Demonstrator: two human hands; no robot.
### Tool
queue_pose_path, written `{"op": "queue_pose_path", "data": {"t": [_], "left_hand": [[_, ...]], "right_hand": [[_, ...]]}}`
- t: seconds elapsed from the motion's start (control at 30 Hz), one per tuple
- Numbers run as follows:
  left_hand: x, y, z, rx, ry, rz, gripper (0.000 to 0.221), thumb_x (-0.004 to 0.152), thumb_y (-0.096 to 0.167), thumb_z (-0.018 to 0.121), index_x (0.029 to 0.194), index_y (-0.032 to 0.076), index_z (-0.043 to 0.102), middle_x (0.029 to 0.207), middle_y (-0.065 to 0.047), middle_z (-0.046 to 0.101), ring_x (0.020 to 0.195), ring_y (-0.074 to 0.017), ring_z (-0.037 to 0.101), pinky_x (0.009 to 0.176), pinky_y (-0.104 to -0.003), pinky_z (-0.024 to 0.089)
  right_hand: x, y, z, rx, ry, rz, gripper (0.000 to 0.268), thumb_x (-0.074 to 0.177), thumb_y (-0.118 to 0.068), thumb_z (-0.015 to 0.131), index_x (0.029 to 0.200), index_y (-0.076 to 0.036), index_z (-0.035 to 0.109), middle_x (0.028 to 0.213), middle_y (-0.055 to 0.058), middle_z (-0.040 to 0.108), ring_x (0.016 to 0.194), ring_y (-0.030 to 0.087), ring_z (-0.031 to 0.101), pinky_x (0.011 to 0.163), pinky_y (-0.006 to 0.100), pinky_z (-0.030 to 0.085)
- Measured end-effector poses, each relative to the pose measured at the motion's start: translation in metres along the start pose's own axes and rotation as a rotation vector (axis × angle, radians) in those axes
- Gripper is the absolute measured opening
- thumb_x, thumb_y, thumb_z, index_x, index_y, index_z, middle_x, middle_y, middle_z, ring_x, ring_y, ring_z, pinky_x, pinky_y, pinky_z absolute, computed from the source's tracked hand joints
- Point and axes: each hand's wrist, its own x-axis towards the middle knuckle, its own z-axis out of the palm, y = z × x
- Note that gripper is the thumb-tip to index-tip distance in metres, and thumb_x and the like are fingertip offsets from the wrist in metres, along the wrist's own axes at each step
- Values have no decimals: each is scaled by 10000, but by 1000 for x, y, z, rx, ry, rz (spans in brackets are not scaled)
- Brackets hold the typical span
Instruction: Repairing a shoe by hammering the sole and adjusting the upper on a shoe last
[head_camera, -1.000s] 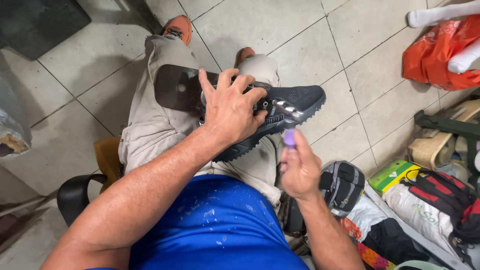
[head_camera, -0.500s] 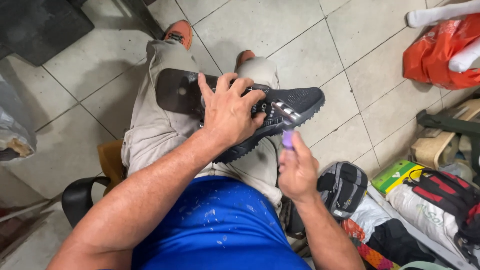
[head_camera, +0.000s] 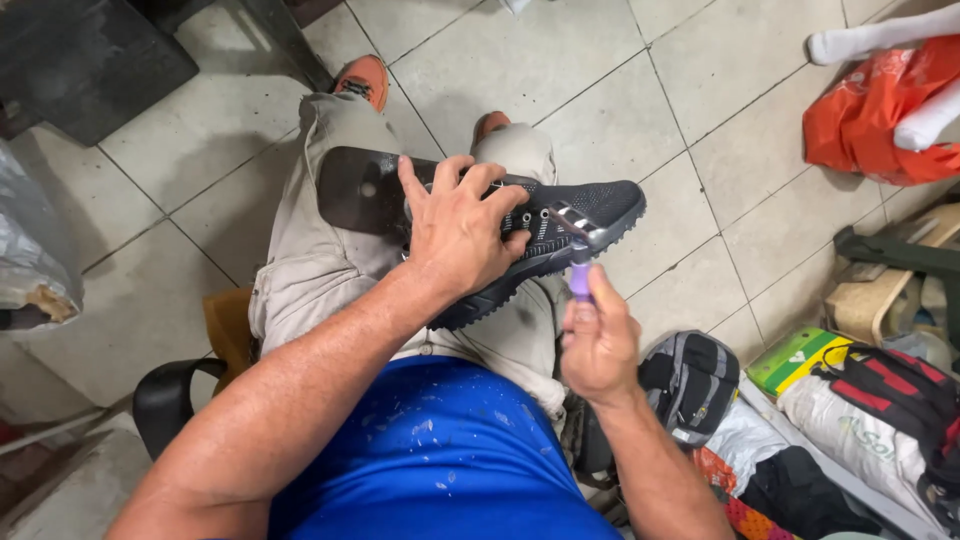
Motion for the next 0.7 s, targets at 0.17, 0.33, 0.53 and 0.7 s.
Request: {"op": "queue_pose_path", "data": {"t": [0.17,0.33,0.53,0.7], "left_hand": [[-3,3,-3,0,7,7,366,703,330,816,1051,257,729,1169,-17,640,1228,-346,529,930,-857,252],[-5,8,-15,-23,14,0,379,705,301,814,1068,238,725,1184,-37,634,1229,-370,533,879,-826,326],[-3,0,0,4,1,-18,404,702,372,815,1080,270,716,1189,-4,634,1232,-347,528,941,-858,246],[0,2,-3,8,-21,-16,398,707,360,809,1083,265,717,1189,-11,638,1234,-351,538,926,-860,255]], "right_hand": [[9,-17,-4,-80,-76,16,440,1036,-105,451,1451,-6,556,628,102,646,548,265,632,501,423,510],[9,-11,-1,-92,-100,42,427,1036,-119,460,1434,-18,576,621,98,657,537,282,650,482,425,512],[-1,5,4,-50,-50,27,426,1051,-120,454,1452,-1,535,640,106,663,496,254,629,440,387,505],[10,-14,-3,-55,-66,27,425,1028,-91,464,1427,21,558,624,64,670,493,223,652,478,358,529]]}}
